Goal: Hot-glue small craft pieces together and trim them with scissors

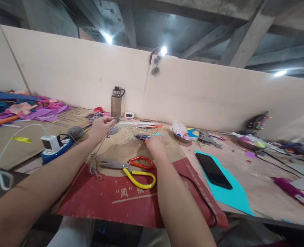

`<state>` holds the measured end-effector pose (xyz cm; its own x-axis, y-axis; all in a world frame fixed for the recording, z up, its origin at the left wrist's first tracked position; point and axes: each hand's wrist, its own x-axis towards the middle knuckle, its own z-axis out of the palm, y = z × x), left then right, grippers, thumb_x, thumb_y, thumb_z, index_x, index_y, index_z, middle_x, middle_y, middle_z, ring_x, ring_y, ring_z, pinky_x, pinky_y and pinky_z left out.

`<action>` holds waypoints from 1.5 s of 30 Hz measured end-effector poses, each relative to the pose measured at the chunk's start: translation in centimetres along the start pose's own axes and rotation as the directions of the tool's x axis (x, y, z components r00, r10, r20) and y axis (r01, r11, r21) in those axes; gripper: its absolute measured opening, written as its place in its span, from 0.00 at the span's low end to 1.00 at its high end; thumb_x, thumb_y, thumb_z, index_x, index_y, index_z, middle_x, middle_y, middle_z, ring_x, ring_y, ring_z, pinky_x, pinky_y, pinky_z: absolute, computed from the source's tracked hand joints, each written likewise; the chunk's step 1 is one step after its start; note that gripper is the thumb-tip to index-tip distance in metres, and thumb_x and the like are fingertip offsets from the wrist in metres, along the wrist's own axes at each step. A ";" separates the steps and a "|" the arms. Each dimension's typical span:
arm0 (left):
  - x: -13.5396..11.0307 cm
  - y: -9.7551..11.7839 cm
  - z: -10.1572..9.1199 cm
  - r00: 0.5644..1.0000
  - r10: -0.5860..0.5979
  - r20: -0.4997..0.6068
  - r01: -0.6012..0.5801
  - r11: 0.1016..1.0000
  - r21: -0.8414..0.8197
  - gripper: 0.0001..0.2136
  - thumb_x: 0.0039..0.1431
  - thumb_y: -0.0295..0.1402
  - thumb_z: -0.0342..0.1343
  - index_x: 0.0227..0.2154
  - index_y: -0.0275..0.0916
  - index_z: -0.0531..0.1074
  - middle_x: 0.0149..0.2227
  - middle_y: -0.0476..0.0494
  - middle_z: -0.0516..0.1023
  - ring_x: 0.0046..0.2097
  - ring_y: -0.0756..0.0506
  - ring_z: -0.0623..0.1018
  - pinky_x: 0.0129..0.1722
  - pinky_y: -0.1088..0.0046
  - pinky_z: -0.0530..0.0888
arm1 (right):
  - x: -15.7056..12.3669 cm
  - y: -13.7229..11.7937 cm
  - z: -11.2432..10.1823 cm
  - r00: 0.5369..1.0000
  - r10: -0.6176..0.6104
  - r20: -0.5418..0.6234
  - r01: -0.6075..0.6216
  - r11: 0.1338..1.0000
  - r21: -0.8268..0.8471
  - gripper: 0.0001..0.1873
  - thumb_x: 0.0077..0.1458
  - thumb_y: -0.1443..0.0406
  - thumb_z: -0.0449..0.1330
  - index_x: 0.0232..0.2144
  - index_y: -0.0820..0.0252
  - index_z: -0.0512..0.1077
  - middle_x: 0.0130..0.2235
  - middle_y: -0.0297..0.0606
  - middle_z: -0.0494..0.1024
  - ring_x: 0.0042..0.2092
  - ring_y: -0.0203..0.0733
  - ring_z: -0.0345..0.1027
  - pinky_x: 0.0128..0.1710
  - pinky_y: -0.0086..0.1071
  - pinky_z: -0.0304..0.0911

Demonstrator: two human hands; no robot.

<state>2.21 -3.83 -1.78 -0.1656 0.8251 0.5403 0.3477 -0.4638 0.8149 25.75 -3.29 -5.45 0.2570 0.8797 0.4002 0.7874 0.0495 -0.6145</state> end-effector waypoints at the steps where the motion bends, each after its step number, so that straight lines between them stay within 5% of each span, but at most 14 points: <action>1: -0.3 0.3 0.1 0.997 0.074 -0.011 -0.073 0.994 0.083 0.09 0.49 0.36 0.56 0.29 0.36 0.76 0.23 0.47 0.75 0.22 0.52 0.69 0.22 0.77 0.61 | -0.1 -0.3 -0.1 0.998 0.014 -0.055 -0.012 0.999 0.040 0.08 0.38 0.63 0.61 0.22 0.60 0.66 0.38 0.56 0.73 0.50 0.59 0.62 0.42 0.45 0.58; 5: -0.9 0.6 0.5 0.953 0.299 0.040 -0.295 0.896 0.333 0.09 0.52 0.34 0.55 0.32 0.40 0.78 0.29 0.46 0.78 0.29 0.49 0.73 0.31 0.74 0.67 | -1.7 -4.2 0.3 0.999 -0.026 0.046 0.004 0.905 0.425 0.11 0.47 0.56 0.55 0.27 0.57 0.62 0.36 0.43 0.73 0.42 0.46 0.67 0.39 0.39 0.61; 7: -1.0 0.4 0.7 0.927 0.368 0.065 -0.360 0.831 0.424 0.08 0.52 0.33 0.55 0.33 0.41 0.78 0.30 0.46 0.79 0.31 0.48 0.73 0.34 0.72 0.67 | -2.8 -6.5 1.0 0.959 -0.078 0.274 -0.171 0.611 0.773 0.15 0.45 0.56 0.58 0.31 0.55 0.58 0.37 0.37 0.74 0.39 0.41 0.69 0.37 0.35 0.62; 9: -1.0 0.3 0.9 0.896 0.435 0.092 -0.428 0.785 0.449 0.07 0.51 0.31 0.55 0.31 0.41 0.77 0.32 0.45 0.79 0.36 0.46 0.74 0.38 0.71 0.68 | -3.9 -8.1 1.7 0.909 -0.181 0.377 -0.302 0.338 0.891 0.20 0.40 0.59 0.62 0.33 0.53 0.56 0.36 0.32 0.73 0.36 0.37 0.69 0.34 0.31 0.62; 12: -1.1 0.4 1.3 0.883 0.458 0.099 -0.463 0.819 0.339 0.06 0.51 0.29 0.55 0.31 0.40 0.77 0.34 0.44 0.78 0.38 0.47 0.74 0.40 0.71 0.68 | -4.6 -9.0 2.2 0.886 -0.228 0.403 -0.359 0.210 0.909 0.25 0.37 0.63 0.66 0.34 0.53 0.56 0.28 0.26 0.71 0.27 0.31 0.65 0.31 0.29 0.62; 17: -1.6 1.2 1.8 0.976 0.180 0.123 -0.184 0.983 0.021 0.06 0.51 0.33 0.55 0.29 0.37 0.75 0.25 0.48 0.75 0.27 0.51 0.71 0.28 0.75 0.66 | -3.8 -8.1 2.3 0.952 -0.147 0.267 -0.191 0.395 0.899 0.16 0.42 0.61 0.61 0.33 0.55 0.60 0.23 0.21 0.60 0.21 0.27 0.51 0.20 0.23 0.54; 20: -1.8 1.5 2.0 0.985 0.065 0.161 -0.047 0.992 -0.115 0.07 0.50 0.34 0.56 0.27 0.36 0.74 0.22 0.50 0.72 0.25 0.52 0.69 0.25 0.77 0.65 | -3.3 -7.6 2.3 0.982 -0.151 0.117 -0.011 0.566 0.824 0.09 0.44 0.61 0.57 0.30 0.57 0.63 0.24 0.25 0.62 0.23 0.28 0.53 0.21 0.23 0.52; 24: -1.9 1.5 2.1 0.983 0.019 0.182 0.024 0.973 -0.229 0.07 0.48 0.34 0.57 0.27 0.36 0.72 0.23 0.50 0.72 0.25 0.53 0.70 0.25 0.77 0.66 | -3.2 -7.7 2.0 0.982 -0.188 0.004 0.130 0.691 0.711 0.08 0.47 0.60 0.55 0.26 0.59 0.66 0.25 0.29 0.66 0.26 0.31 0.56 0.27 0.26 0.54; 45: -1.8 1.0 2.4 0.970 -0.038 0.242 0.125 0.927 -0.354 0.07 0.47 0.34 0.58 0.26 0.34 0.70 0.23 0.48 0.73 0.25 0.52 0.72 0.30 0.73 0.72 | -4.1 -8.7 0.6 0.985 -0.170 0.001 0.131 0.758 0.639 0.13 0.47 0.58 0.54 0.20 0.61 0.69 0.20 0.30 0.68 0.24 0.33 0.57 0.27 0.27 0.53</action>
<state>5.05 -5.02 -2.41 0.0491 0.8957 0.4420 -0.0254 -0.4413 0.8970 17.53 -7.03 -2.16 0.1189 0.8587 0.4985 0.2725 0.4546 -0.8480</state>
